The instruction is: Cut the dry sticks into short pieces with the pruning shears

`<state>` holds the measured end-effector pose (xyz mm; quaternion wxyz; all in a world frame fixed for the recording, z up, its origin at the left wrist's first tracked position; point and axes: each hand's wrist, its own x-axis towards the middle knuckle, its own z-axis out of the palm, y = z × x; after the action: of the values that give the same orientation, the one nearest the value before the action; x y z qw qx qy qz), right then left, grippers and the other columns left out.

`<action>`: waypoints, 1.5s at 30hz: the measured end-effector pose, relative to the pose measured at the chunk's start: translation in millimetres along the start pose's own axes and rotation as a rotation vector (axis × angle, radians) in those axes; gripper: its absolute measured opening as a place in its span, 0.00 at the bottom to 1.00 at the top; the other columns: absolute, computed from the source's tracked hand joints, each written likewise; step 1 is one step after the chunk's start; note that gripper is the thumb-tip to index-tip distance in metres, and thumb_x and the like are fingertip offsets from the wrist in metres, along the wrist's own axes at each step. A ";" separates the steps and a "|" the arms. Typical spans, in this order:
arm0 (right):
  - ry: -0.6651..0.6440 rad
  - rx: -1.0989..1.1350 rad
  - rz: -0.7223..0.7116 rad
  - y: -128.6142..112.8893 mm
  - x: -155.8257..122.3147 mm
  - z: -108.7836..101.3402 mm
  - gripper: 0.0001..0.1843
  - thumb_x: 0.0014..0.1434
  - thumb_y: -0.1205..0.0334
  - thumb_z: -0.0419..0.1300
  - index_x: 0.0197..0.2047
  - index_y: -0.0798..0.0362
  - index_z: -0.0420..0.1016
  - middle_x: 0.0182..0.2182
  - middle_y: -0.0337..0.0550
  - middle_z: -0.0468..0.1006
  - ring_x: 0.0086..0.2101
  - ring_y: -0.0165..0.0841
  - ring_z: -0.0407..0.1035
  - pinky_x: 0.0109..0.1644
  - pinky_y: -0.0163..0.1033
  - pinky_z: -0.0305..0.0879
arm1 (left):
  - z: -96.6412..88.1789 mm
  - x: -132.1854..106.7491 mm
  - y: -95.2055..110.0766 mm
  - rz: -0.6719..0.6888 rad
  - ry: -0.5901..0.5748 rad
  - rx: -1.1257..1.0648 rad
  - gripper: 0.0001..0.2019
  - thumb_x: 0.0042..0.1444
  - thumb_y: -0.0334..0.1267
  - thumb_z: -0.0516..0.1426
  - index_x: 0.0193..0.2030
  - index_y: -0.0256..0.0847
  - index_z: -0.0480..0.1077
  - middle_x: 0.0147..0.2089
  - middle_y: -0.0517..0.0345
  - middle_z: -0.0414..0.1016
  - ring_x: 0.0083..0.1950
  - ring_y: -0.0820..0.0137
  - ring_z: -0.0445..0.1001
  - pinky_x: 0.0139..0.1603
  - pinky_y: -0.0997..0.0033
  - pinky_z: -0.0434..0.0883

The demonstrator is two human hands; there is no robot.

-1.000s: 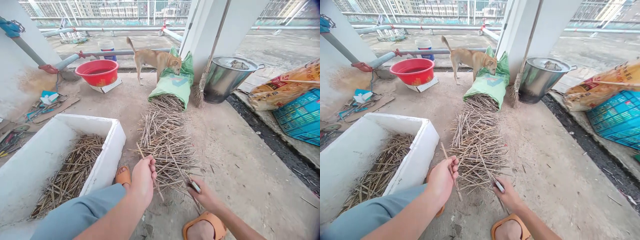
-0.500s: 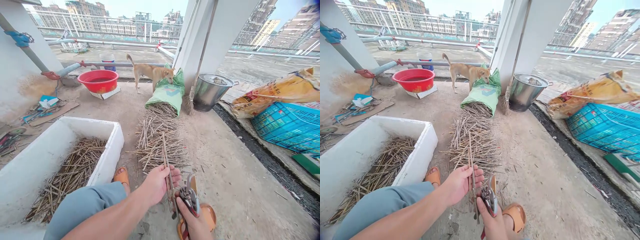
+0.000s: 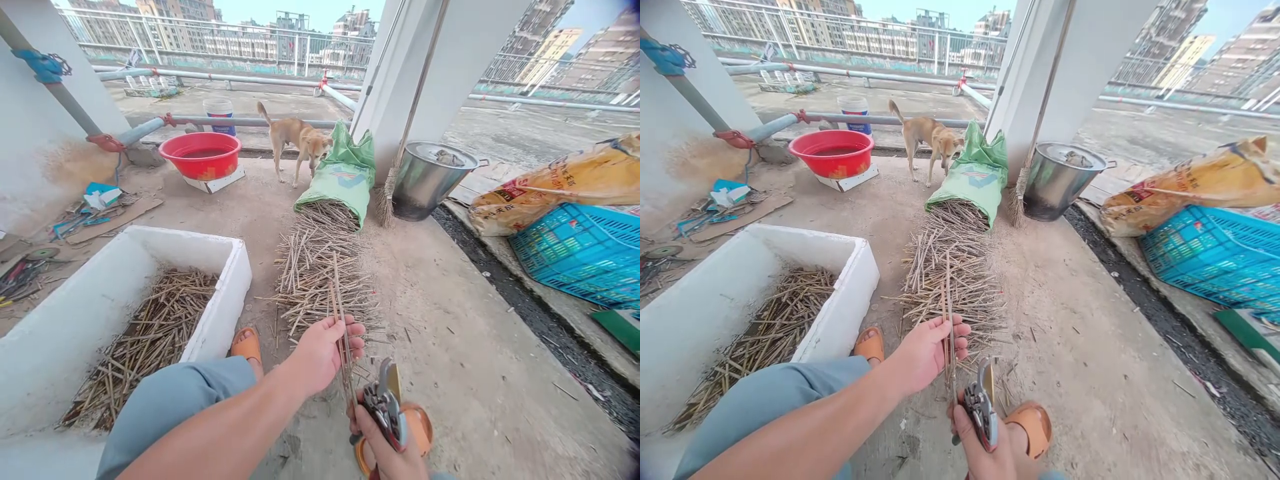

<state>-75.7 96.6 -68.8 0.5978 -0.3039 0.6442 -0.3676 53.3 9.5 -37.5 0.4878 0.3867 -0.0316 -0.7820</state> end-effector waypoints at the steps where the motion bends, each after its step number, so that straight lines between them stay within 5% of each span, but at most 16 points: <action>1: -0.011 0.005 -0.007 -0.5 -0.7 -0.1 0.27 0.40 0.41 0.65 0.35 0.55 0.74 0.25 0.44 0.75 0.26 0.37 0.67 0.29 0.38 0.63 | -0.4 0.5 0.0 0.000 -0.003 0.000 0.05 0.56 0.29 0.51 0.39 0.33 0.66 0.36 0.49 0.73 0.29 0.72 0.72 0.35 0.66 0.70; 17: -0.138 0.058 0.004 1.1 -6.5 -2.1 0.23 0.41 0.42 0.65 0.32 0.54 0.73 0.23 0.41 0.72 0.23 0.32 0.63 0.28 0.38 0.60 | 2.7 -0.3 0.2 0.012 0.092 0.084 0.05 0.57 0.29 0.48 0.38 0.34 0.64 0.33 0.52 0.71 0.25 0.75 0.68 0.31 0.69 0.68; 24: -0.203 -0.153 0.023 0.6 1.6 -12.1 0.25 0.44 0.40 0.62 0.34 0.54 0.73 0.26 0.44 0.73 0.28 0.37 0.65 0.32 0.40 0.63 | 3.0 1.7 -2.3 0.024 0.094 0.165 0.05 0.57 0.30 0.48 0.36 0.36 0.63 0.31 0.55 0.69 0.24 0.77 0.65 0.29 0.72 0.67; 29: -0.169 -0.551 -0.077 -31.8 25.4 -29.3 0.23 0.51 0.38 0.52 0.27 0.51 0.68 0.25 0.40 0.68 0.31 0.36 0.62 0.36 0.39 0.60 | -1.3 3.7 -9.8 0.137 0.058 0.612 0.08 0.59 0.34 0.44 0.36 0.37 0.62 0.32 0.56 0.68 0.25 0.77 0.63 0.27 0.74 0.64; 34: -0.237 -0.824 -0.203 -82.3 47.3 -40.8 0.15 0.56 0.47 0.46 0.28 0.49 0.59 0.22 0.32 0.54 0.25 0.30 0.53 0.30 0.35 0.55 | -8.9 -0.2 -12.7 0.364 0.041 1.260 0.12 0.59 0.35 0.41 0.34 0.39 0.63 0.33 0.53 0.70 0.30 0.72 0.65 0.32 0.71 0.62; 38: -0.237 -0.929 -0.282 -96.1 57.3 -39.9 0.13 0.55 0.54 0.48 0.24 0.49 0.51 0.19 0.30 0.52 0.22 0.28 0.50 0.26 0.34 0.50 | -13.8 -1.1 -12.3 0.442 0.049 1.631 0.11 0.56 0.29 0.42 0.32 0.40 0.63 0.34 0.53 0.70 0.34 0.68 0.65 0.35 0.69 0.59; 41: -0.155 -0.948 -0.330 -90.6 62.3 -37.8 0.12 0.53 0.57 0.51 0.23 0.49 0.52 0.17 0.31 0.55 0.22 0.30 0.52 0.26 0.36 0.47 | -17.3 0.1 -14.3 0.468 0.062 1.690 0.11 0.53 0.26 0.42 0.34 0.40 0.63 0.35 0.53 0.69 0.34 0.67 0.65 0.35 0.69 0.58; 45: -0.011 -0.898 -0.359 -78.4 66.6 -37.1 0.16 0.52 0.53 0.53 0.20 0.48 0.52 0.15 0.32 0.56 0.20 0.30 0.51 0.25 0.37 0.45 | -20.0 1.6 -17.7 0.550 0.123 1.447 0.11 0.50 0.23 0.46 0.29 0.43 0.64 0.31 0.55 0.67 0.33 0.67 0.64 0.37 0.70 0.58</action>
<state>-123.1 2.7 -39.0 0.3381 -0.6402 0.6735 -0.1491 52.6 24.0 -59.9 0.2913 0.6299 -0.6020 -0.3949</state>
